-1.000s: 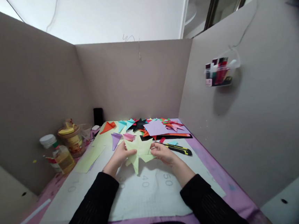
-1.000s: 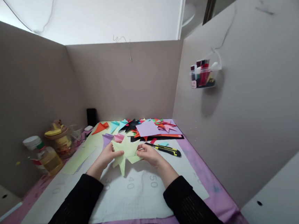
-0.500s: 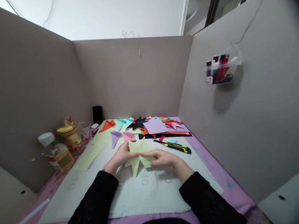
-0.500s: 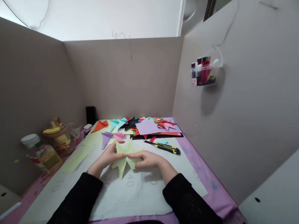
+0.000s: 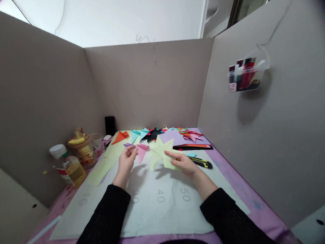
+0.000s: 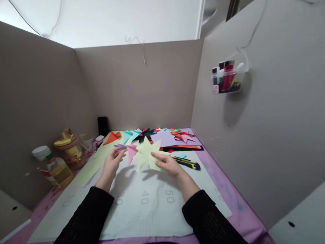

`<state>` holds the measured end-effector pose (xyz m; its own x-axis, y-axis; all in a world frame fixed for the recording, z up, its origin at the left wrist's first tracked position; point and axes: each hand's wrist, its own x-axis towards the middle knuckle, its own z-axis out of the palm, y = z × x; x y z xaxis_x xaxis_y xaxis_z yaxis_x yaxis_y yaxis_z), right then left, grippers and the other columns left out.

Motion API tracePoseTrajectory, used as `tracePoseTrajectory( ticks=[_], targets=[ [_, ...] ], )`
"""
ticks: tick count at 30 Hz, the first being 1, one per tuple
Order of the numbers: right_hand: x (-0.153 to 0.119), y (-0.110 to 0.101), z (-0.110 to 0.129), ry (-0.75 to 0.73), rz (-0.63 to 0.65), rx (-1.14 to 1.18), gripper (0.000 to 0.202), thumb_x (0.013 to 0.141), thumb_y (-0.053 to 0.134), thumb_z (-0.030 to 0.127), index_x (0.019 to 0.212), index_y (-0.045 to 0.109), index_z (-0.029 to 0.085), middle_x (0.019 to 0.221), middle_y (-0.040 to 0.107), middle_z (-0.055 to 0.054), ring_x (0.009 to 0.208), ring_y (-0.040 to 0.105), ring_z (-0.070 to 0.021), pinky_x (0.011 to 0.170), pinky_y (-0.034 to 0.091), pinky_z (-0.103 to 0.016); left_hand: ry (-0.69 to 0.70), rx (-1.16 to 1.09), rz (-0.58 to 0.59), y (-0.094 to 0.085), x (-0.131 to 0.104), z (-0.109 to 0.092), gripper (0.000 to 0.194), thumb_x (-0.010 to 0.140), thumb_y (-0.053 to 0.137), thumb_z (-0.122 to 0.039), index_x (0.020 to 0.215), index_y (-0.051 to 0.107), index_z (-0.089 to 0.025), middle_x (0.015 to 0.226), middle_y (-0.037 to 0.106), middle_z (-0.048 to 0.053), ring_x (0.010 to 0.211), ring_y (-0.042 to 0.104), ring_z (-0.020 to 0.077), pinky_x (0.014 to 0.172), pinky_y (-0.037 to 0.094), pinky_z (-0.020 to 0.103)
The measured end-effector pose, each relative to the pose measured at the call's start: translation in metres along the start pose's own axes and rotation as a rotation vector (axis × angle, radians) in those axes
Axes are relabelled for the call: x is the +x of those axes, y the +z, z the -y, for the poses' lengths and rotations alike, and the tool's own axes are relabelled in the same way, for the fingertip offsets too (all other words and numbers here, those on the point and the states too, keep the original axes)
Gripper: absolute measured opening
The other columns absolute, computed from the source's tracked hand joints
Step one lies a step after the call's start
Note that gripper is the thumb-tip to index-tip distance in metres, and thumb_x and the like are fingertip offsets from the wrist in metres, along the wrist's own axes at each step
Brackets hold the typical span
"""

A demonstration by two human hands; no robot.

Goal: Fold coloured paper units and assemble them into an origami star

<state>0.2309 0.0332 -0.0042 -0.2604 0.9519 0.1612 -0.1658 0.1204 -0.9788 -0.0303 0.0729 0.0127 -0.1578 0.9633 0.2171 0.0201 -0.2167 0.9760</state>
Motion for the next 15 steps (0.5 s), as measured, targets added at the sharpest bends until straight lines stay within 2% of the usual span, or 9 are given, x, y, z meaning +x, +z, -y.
tracePoseTrajectory(
  ticks=[3,5,9,12,15],
  targets=[
    [0.004,-0.007,0.002,-0.031,-0.248,0.114,0.058,0.059,0.080,0.036,0.113,0.066,0.022,0.126,0.062,-0.007,0.121,0.052,-0.0301,0.103,0.038,-0.045,0.011,-0.007,-0.265,-0.009,0.010,0.005,0.045,0.071,0.065,-0.041,0.105,0.055,-0.014,0.094,0.064,0.009,0.085,0.062,0.0199,0.069,0.048,0.028],
    [0.006,-0.010,0.003,-0.027,-0.375,0.188,0.059,0.056,0.080,0.031,0.113,0.067,0.022,0.123,0.064,-0.007,0.117,0.056,-0.0303,0.100,0.041,-0.045,0.022,0.030,-0.319,-0.010,0.017,0.006,0.041,0.071,0.064,-0.039,0.103,0.056,-0.014,0.097,0.064,0.010,0.086,0.062,0.0199,0.069,0.048,0.028],
    [0.009,-0.013,0.003,-0.020,-0.483,0.237,0.056,0.055,0.073,0.021,0.111,0.068,0.021,0.118,0.066,-0.006,0.112,0.059,-0.0292,0.095,0.046,-0.041,0.099,0.199,-0.194,0.001,0.044,-0.004,0.030,0.070,0.062,-0.033,0.094,0.060,-0.015,0.094,0.066,0.010,0.086,0.062,0.0212,0.070,0.050,0.029],
    [0.008,-0.008,0.001,-0.010,-0.481,0.251,0.059,0.055,0.069,0.018,0.114,0.067,0.021,0.114,0.069,-0.005,0.107,0.062,-0.0277,0.089,0.049,-0.038,0.115,0.318,-0.146,0.014,0.080,-0.010,0.026,0.070,0.059,-0.030,0.092,0.061,-0.015,0.094,0.067,0.010,0.084,0.063,0.0212,0.068,0.049,0.029],
    [0.007,-0.001,-0.002,0.029,-0.451,0.218,0.063,0.055,0.068,0.019,0.118,0.064,0.019,0.110,0.070,-0.005,0.099,0.065,-0.0267,0.082,0.051,-0.036,0.047,0.446,-0.113,0.023,0.119,-0.003,0.022,0.068,0.058,-0.024,0.087,0.062,-0.014,0.078,0.067,0.009,0.073,0.064,0.0218,0.062,0.048,0.030]
  ],
)
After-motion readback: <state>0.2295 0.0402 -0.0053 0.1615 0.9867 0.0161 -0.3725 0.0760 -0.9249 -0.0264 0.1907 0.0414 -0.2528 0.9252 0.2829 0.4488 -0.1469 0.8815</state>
